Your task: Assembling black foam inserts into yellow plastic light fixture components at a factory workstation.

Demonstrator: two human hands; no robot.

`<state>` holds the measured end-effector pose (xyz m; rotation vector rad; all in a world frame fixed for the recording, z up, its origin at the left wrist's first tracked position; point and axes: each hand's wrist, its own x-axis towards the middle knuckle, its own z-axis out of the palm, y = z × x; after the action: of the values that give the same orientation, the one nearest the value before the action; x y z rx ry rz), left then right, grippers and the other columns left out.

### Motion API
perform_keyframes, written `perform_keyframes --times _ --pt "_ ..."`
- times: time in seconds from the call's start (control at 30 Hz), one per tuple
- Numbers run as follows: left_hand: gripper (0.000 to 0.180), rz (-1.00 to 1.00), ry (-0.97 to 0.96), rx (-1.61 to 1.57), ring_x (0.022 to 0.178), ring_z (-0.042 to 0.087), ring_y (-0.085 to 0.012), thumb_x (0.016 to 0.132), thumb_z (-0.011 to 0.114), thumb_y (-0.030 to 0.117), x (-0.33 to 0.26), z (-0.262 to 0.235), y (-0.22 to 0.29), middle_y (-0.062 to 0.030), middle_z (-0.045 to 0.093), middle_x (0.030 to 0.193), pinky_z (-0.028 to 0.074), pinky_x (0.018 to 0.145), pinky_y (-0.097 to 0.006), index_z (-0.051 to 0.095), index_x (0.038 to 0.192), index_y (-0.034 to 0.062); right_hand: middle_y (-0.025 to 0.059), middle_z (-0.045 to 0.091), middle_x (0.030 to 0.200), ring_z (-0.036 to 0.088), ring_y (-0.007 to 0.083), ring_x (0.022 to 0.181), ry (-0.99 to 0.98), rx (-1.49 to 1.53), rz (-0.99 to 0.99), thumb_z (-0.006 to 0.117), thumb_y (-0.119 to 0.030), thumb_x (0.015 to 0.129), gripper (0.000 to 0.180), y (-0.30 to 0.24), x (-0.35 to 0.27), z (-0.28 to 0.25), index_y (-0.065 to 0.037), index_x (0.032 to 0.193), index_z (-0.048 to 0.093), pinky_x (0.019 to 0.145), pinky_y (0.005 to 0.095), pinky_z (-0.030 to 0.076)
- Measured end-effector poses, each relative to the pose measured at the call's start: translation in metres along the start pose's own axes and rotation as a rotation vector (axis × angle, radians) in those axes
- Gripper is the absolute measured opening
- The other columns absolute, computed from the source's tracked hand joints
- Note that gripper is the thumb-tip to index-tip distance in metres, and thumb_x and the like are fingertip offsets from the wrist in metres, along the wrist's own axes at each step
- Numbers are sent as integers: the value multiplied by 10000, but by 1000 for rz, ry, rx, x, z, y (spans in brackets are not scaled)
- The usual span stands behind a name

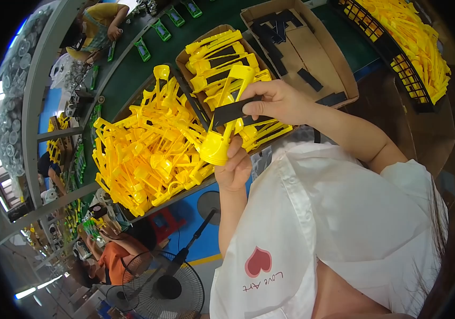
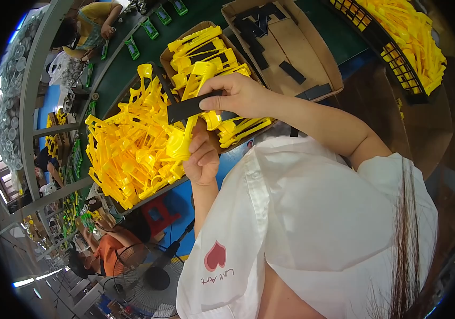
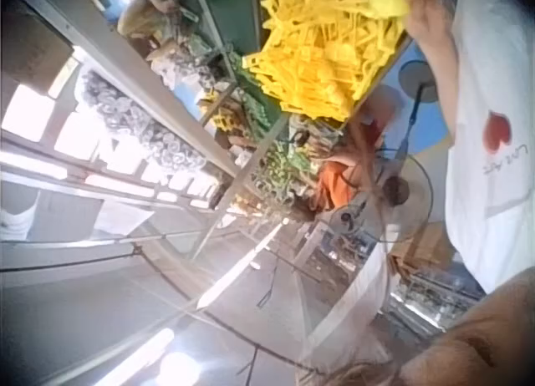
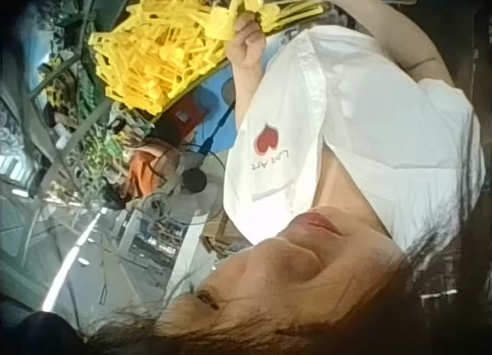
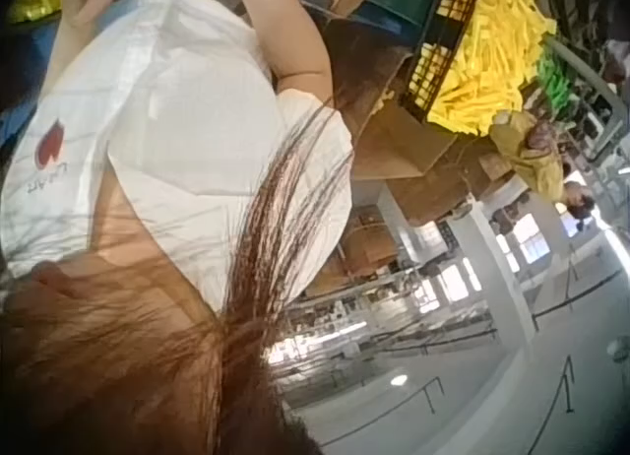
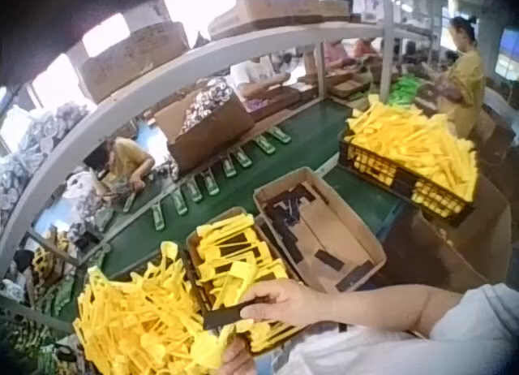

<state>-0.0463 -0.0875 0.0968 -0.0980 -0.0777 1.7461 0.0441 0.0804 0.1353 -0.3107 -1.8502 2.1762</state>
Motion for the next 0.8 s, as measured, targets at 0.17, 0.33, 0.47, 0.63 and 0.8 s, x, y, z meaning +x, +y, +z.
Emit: perform_keyframes --times 0.17,0.33,0.47,0.63,0.8 --pt "428 102 272 553 581 501 -109 795 553 156 -7 3 15 -55 516 764 446 557 -234 391 1164 12 46 570 775 531 84 687 -4 -15 194 544 -106 811 164 4 -5 -8 -12 946 538 619 190 434" --pt "329 -75 260 578 641 550 -259 771 549 158 -12 -9 17 -142 548 840 481 567 -328 501 1039 -27 57 554 887 524 104 755 -39 33 96 558 -151 807 216 13 -10 -7 -22 980 542 693 191 441" --pt "332 -159 202 655 692 511 -219 800 511 217 -9 -11 9 -96 505 815 439 624 -320 489 1028 -23 34 558 816 534 81 693 -24 131 162 529 -147 827 182 11 -7 -7 -25 962 535 624 179 442" --pt "231 -216 103 348 631 391 -104 809 504 197 3 -6 3 -27 402 799 347 573 -240 479 960 25 44 555 761 534 67 636 68 81 93 524 -112 826 165 6 -8 -6 -14 957 530 557 172 427" --pt "254 -303 32 160 556 405 -119 835 455 230 4 -11 -1 -31 421 730 360 533 -254 440 1006 43 26 551 700 519 70 600 195 -93 58 583 -169 789 229 -10 -13 4 -7 948 553 540 185 421"
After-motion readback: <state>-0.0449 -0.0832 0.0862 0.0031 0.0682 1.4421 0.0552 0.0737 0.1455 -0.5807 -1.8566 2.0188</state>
